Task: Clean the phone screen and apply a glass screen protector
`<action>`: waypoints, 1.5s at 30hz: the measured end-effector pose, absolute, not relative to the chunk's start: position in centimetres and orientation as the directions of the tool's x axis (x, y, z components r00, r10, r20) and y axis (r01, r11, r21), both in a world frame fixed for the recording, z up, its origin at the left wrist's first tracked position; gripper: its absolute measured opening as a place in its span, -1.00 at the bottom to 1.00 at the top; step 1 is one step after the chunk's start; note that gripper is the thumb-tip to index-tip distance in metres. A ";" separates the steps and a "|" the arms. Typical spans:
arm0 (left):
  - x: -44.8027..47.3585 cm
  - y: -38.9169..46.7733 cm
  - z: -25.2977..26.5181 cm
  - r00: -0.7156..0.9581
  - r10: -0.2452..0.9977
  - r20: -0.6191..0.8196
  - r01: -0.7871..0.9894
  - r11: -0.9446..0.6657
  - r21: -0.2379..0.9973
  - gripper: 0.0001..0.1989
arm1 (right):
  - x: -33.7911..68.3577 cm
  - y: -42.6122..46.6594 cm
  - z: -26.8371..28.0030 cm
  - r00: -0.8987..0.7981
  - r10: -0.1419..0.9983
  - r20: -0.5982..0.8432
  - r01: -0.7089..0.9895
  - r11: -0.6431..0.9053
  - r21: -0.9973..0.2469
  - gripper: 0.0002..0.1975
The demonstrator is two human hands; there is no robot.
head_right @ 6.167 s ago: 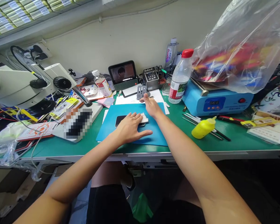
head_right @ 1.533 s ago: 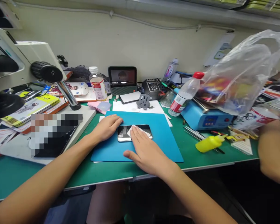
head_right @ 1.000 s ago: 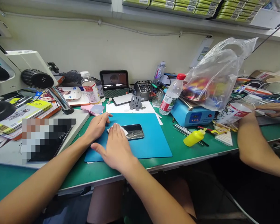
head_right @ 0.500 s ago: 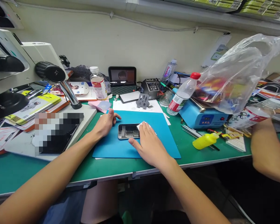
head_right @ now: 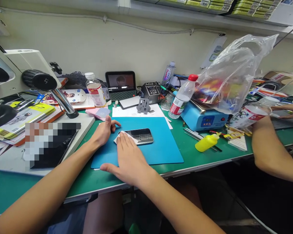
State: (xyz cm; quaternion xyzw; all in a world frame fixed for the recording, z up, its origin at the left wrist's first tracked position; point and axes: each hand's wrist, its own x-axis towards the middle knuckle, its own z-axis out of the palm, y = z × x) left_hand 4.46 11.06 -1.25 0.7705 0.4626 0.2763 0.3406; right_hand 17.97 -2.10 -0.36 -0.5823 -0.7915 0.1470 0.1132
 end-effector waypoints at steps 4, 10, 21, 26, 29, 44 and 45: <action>4.3 11.0 -1.2 0.388 0.910 0.145 0.506 -0.341 0.792 0.03 | 21.3 -4.1 -0.6 -0.271 0.962 -0.011 0.933 0.260 -0.247 0.06; 4.3 11.2 -1.3 0.347 0.918 0.191 0.487 -0.350 0.800 0.04 | 25.1 -3.6 -0.5 -0.112 0.993 -0.024 0.984 0.108 -0.141 0.02; 4.5 11.3 -1.1 0.318 0.930 0.185 0.485 -0.327 0.811 0.01 | 18.2 0.9 -0.5 -0.189 0.982 0.015 0.927 0.183 -0.327 0.15; 4.5 11.2 -1.0 0.318 0.929 0.187 0.480 -0.328 0.814 -0.01 | 18.5 -1.6 -0.2 -0.356 0.934 -0.007 0.873 0.331 -0.357 0.11; 4.4 11.3 -1.2 0.319 0.929 0.189 0.489 -0.332 0.806 0.00 | 20.8 -3.1 0.3 -0.356 0.933 -0.053 0.892 0.322 -0.318 0.08; 4.4 11.1 -1.4 0.368 0.912 0.182 0.455 -0.347 0.820 -0.03 | 21.2 1.4 0.3 -0.114 0.991 -0.072 0.943 0.086 -0.321 0.15; 4.4 11.1 -1.4 0.369 0.911 0.182 0.448 -0.346 0.824 -0.03 | 20.3 1.4 0.2 -0.150 0.987 -0.062 0.932 0.119 -0.344 0.15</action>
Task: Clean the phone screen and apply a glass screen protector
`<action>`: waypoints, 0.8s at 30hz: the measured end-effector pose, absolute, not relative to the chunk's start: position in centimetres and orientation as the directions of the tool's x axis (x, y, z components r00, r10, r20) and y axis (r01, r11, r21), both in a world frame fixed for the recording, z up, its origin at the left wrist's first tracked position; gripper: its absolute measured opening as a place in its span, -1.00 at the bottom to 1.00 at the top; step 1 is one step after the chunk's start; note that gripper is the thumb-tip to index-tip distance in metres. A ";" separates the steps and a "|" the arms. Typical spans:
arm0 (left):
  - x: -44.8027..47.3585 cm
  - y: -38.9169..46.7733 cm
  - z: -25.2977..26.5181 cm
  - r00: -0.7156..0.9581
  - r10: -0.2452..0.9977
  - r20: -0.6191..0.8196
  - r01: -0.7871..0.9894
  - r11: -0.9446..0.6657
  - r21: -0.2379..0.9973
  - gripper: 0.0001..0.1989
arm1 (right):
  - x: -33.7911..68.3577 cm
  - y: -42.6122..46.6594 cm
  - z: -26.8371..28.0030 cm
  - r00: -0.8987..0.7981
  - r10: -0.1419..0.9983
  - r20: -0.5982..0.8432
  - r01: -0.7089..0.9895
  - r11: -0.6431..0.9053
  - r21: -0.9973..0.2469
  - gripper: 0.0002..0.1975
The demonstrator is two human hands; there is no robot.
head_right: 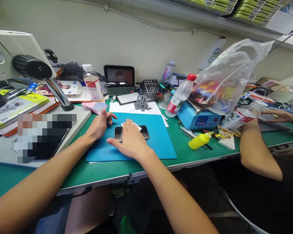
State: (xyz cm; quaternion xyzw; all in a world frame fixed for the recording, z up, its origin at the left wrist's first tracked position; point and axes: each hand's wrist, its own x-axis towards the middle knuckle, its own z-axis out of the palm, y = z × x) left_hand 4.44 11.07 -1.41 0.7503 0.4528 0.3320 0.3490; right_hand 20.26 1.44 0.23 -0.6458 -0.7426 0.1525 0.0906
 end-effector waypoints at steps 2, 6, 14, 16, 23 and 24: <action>4.5 11.0 -1.5 0.376 0.909 0.180 0.433 -0.344 0.833 -0.03 | 18.8 1.1 0.2 -0.219 0.975 -0.046 0.908 0.187 -0.374 0.13; 4.4 11.1 -1.6 0.386 0.905 0.179 0.425 -0.347 0.836 -0.03 | 18.4 -0.8 0.3 -0.331 0.942 -0.044 0.880 0.292 -0.375 0.10; 4.4 11.5 -1.3 0.397 0.881 0.257 0.464 -0.434 0.772 -0.02 | 25.2 -2.8 0.1 -0.261 0.965 -0.022 0.942 0.249 -0.226 -0.08; 4.3 11.6 -1.3 0.378 0.882 0.281 0.465 -0.443 0.766 -0.04 | 25.6 -1.8 0.0 -0.195 0.980 -0.024 0.962 0.187 -0.199 -0.05; 4.1 11.1 -1.2 0.370 0.894 0.252 0.421 -0.404 0.812 -0.06 | 19.3 0.8 0.0 -0.250 0.968 -0.014 0.925 0.234 -0.298 0.12; 4.1 11.0 -1.1 0.366 0.897 0.247 0.416 -0.395 0.819 -0.05 | 18.4 0.6 0.0 -0.282 0.960 -0.006 0.911 0.265 -0.315 0.12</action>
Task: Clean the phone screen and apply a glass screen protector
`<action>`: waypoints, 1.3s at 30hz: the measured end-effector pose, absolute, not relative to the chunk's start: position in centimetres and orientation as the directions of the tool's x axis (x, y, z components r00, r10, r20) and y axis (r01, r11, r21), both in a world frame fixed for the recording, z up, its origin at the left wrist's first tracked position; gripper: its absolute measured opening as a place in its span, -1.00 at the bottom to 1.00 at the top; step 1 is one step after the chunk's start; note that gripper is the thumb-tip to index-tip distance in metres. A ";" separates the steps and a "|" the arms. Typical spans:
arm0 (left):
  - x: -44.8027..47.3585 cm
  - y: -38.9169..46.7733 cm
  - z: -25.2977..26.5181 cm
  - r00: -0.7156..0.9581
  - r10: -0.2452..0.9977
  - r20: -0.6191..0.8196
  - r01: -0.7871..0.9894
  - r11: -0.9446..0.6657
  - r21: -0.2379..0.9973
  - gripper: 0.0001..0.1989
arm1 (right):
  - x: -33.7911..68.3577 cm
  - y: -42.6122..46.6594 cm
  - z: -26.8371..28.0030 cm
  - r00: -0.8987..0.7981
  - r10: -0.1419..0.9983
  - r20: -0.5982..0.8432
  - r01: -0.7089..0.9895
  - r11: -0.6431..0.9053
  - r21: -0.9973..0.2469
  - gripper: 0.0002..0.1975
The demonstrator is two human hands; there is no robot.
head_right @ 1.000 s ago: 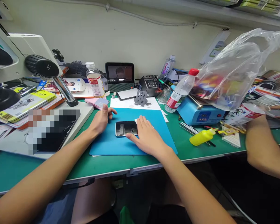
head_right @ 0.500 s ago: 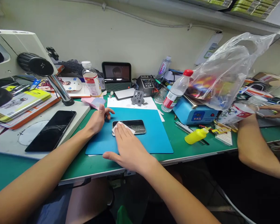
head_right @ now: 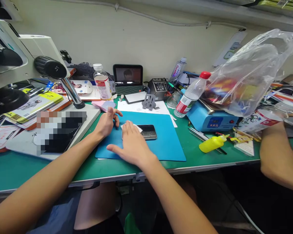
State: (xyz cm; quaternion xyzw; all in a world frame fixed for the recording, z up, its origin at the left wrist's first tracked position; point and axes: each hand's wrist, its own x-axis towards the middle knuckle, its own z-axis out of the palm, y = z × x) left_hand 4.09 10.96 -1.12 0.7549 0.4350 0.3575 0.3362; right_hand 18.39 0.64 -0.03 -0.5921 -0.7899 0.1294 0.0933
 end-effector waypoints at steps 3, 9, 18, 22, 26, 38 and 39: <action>4.0 10.7 -0.9 0.337 0.904 0.263 0.415 -0.393 0.821 -0.02 | 17.6 -0.6 -0.1 -0.362 0.932 0.015 0.872 0.344 -0.349 0.10; 3.9 11.3 -1.1 0.332 0.895 0.298 0.414 -0.422 0.807 -0.07 | 22.2 -3.6 -0.1 -0.369 0.929 0.024 0.879 0.358 -0.316 -0.16; 4.1 11.5 -1.3 0.329 0.890 0.315 0.392 -0.433 0.812 -0.03 | 26.4 -3.2 -0.5 -0.257 0.961 0.100 0.909 0.275 -0.312 -0.42; 4.1 11.5 -1.2 0.266 0.901 0.342 0.396 -0.425 0.814 -0.03 | 26.7 -3.4 -1.1 -0.194 0.952 0.236 0.881 0.275 -0.385 -0.53; 4.1 11.3 -1.0 0.304 0.881 0.362 0.408 -0.464 0.787 -0.02 | 27.9 -3.7 -0.3 -0.112 0.948 0.299 0.879 0.235 -0.414 -0.60; 4.1 11.3 -1.0 0.402 0.789 0.465 0.360 -0.603 0.712 -0.12 | 31.2 -1.5 1.2 -0.036 0.962 0.272 0.950 0.117 -0.289 -0.52; 4.1 11.3 -1.0 0.404 0.791 0.460 0.363 -0.600 0.713 -0.12 | 30.4 -1.3 1.2 -0.056 0.963 0.263 0.944 0.137 -0.301 -0.49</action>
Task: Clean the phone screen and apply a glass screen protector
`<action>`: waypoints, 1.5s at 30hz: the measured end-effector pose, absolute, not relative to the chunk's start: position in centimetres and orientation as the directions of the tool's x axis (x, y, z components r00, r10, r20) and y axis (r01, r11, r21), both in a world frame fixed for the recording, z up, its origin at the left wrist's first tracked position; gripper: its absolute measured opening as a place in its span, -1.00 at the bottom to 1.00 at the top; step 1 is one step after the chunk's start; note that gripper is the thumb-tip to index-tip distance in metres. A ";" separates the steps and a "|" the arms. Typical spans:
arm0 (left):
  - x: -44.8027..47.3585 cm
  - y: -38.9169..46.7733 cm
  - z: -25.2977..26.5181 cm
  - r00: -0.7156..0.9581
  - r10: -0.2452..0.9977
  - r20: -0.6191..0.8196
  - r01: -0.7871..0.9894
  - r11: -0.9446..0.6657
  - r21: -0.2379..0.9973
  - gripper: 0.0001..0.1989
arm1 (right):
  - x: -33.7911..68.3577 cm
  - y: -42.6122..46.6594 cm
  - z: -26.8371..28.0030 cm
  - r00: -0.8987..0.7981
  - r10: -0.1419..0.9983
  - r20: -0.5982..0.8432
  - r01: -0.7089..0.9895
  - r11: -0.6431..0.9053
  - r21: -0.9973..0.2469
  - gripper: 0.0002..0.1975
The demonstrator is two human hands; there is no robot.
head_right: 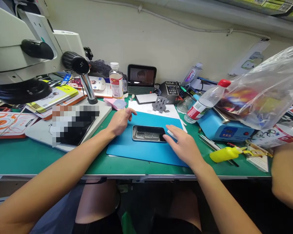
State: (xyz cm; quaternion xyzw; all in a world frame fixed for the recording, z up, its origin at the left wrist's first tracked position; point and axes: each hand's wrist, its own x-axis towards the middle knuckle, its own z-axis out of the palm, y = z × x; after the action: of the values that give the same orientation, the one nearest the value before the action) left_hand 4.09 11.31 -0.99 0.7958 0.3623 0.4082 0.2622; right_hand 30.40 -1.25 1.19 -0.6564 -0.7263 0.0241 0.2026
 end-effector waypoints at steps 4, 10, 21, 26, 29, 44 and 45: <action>4.0 11.2 -1.0 0.421 0.800 0.428 0.388 -0.585 0.712 -0.15 | 27.0 0.8 1.6 -0.311 0.944 0.112 0.888 0.330 -0.321 -0.29; 3.9 11.4 -1.1 0.468 0.782 0.411 0.416 -0.606 0.679 -0.24 | 25.8 3.9 1.6 -0.459 0.888 -0.010 0.807 0.413 -0.422 -0.25; 4.8 10.5 -1.2 0.491 0.702 0.516 0.172 -0.658 0.733 -0.27 | 28.0 6.3 1.7 -0.507 0.809 0.297 0.523 0.563 -0.640 -0.33; 5.8 10.2 -1.5 0.486 0.700 0.524 0.072 -0.629 0.774 -0.29 | 28.1 7.7 1.0 -0.428 0.777 0.462 0.310 0.606 -0.732 -0.31; 6.1 10.1 -1.7 0.480 0.653 0.586 0.029 -0.680 0.733 -0.31 | 28.0 7.4 0.6 -0.428 0.701 0.571 0.303 0.706 -0.639 -0.26; 6.1 11.2 -2.2 0.362 0.401 0.841 -0.079 -0.886 0.457 -0.16 | 26.5 6.9 4.5 -0.532 0.726 0.437 0.221 0.617 -0.756 -0.41; 6.2 11.3 -2.2 0.349 0.384 0.855 -0.075 -0.898 0.434 -0.17 | 26.2 7.1 4.9 -0.560 0.716 0.417 0.239 0.621 -0.746 -0.39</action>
State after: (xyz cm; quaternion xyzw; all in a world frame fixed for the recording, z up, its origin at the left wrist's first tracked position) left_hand 6.19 11.33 -2.24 0.7956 0.0968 0.5621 0.2042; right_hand 26.23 7.09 4.86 -0.2907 -0.8215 0.3239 0.3684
